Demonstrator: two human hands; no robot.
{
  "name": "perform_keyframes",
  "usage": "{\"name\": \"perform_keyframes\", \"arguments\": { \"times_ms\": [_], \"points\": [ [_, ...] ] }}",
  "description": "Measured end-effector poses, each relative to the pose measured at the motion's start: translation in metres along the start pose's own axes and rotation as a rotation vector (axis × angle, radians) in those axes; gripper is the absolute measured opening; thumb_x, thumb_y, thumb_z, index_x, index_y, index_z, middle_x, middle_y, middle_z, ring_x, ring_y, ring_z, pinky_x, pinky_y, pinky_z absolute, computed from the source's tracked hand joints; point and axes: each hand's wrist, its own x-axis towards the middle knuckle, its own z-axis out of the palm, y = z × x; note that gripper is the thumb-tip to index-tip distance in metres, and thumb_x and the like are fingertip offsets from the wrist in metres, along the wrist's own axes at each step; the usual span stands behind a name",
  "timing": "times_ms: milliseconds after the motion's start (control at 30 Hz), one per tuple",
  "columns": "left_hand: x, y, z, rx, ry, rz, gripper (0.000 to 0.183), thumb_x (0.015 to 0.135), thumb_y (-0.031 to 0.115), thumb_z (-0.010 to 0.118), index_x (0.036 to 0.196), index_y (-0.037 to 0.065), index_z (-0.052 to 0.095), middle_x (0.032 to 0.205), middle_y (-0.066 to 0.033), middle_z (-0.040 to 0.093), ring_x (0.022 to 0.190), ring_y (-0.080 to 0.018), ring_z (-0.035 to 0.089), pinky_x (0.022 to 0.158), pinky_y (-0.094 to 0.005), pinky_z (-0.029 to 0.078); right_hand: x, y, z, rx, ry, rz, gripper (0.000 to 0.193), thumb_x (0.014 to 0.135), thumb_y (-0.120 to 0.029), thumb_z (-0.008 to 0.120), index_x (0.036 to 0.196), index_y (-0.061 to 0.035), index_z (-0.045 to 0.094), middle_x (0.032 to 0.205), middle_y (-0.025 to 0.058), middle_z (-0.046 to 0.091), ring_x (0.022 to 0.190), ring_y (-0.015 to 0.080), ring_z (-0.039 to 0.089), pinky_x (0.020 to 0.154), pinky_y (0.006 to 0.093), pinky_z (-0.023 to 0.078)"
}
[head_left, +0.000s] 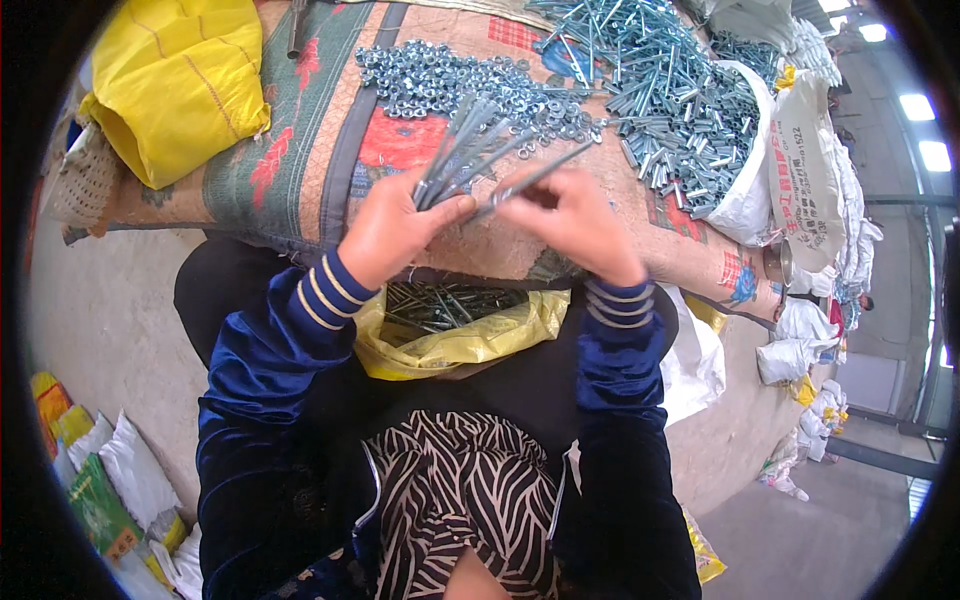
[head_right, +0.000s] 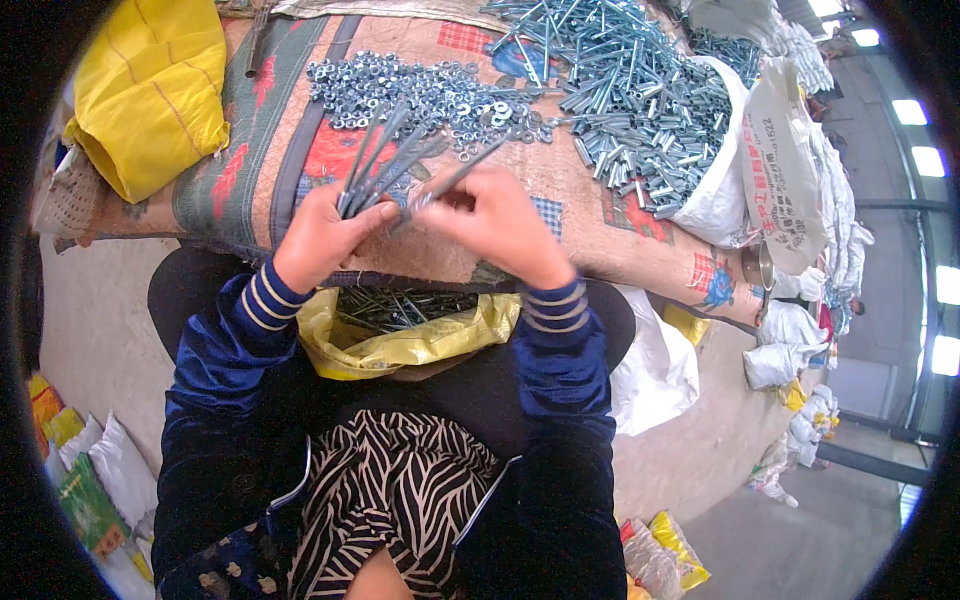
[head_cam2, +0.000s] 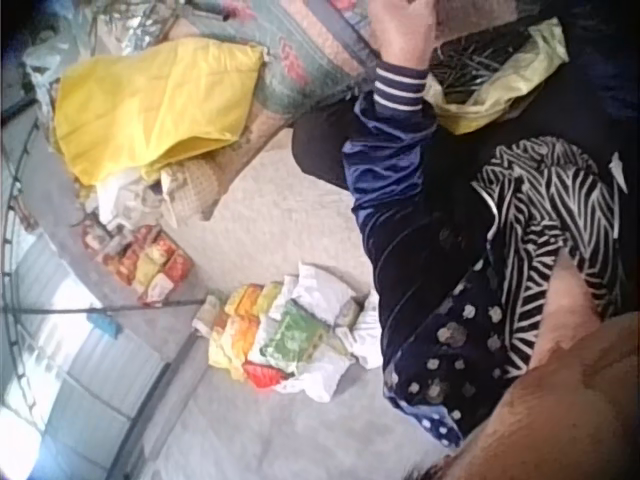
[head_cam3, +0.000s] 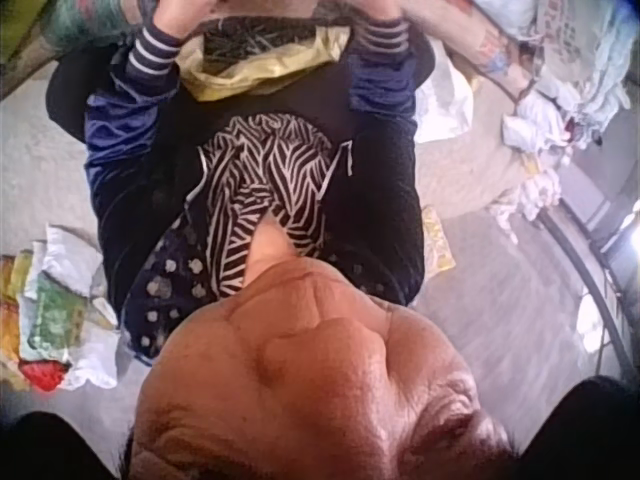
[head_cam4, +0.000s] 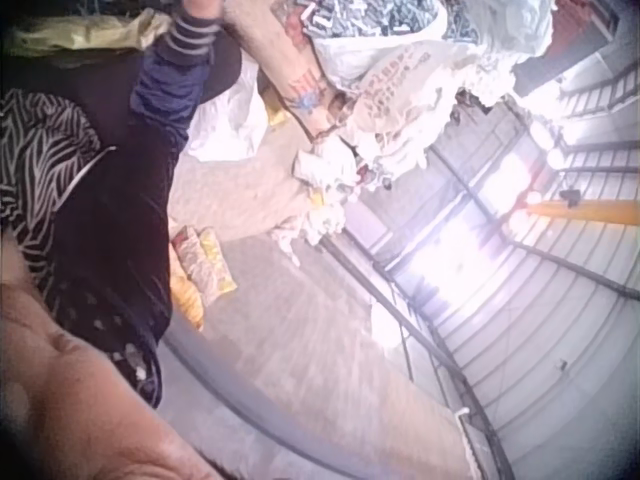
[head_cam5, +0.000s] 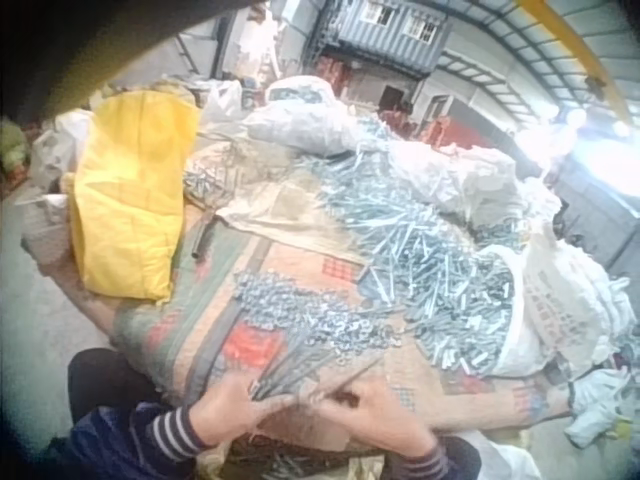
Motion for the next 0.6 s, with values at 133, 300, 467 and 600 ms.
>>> {"name": "perform_keyframes", "arguments": {
  "times_ms": [133, 300, 467, 600],
  "points": [
    [0.003, 0.008, -0.017, -0.275, -0.183, -0.347, 0.026, 0.093, 0.027, 0.058, 0.100, 0.002, 0.062, 0.060, 0.0057, 0.045, 0.048, -0.0027, 0.040, 0.042, -0.0197, 0.032, 0.003, 0.054, -0.066, -0.553, 0.249, -0.035, 0.026, 0.077, -0.017, 0.069, 0.101, -0.0087, 0.070, 0.086, 0.0091, 0.066, 0.076, 0.0198, 0.064, 0.065, 0.0306, 0.049],
    [0.005, -0.003, -0.008, -0.538, -0.240, -0.453, 0.031, 0.094, 0.029, 0.055, 0.110, 0.002, 0.060, 0.062, 0.0064, 0.040, 0.047, -0.0031, 0.036, 0.042, -0.0199, 0.028, 0.033, 0.111, -0.099, -1.375, 0.640, 0.219, 0.014, 0.075, -0.018, 0.066, 0.086, -0.0088, 0.068, 0.091, 0.0144, 0.064, 0.082, 0.0334, 0.062, 0.072, 0.0429, 0.049],
    [0.006, -0.006, -0.012, -0.562, -0.272, -0.528, 0.029, 0.092, 0.026, 0.060, 0.110, 0.004, 0.061, 0.062, 0.0067, 0.040, 0.047, -0.0027, 0.035, 0.042, -0.0190, 0.027, 0.018, 0.076, -0.087, -0.302, 0.514, 0.039, 0.014, 0.083, -0.013, 0.065, 0.091, -0.0007, 0.066, 0.089, 0.0083, 0.065, 0.084, 0.0158, 0.061, 0.074, 0.0289, 0.048],
    [0.003, -0.006, -0.011, -0.555, -0.330, -0.552, 0.028, 0.089, 0.023, 0.064, 0.109, 0.004, 0.061, 0.061, 0.0075, 0.040, 0.046, -0.0021, 0.033, 0.040, -0.0188, 0.024, 0.013, 0.038, -0.049, -0.001, 0.340, -0.139, 0.015, 0.089, -0.005, 0.058, 0.100, 0.0003, 0.066, 0.087, 0.0026, 0.063, 0.081, 0.0090, 0.058, 0.073, 0.0219, 0.045]
  ]
}}
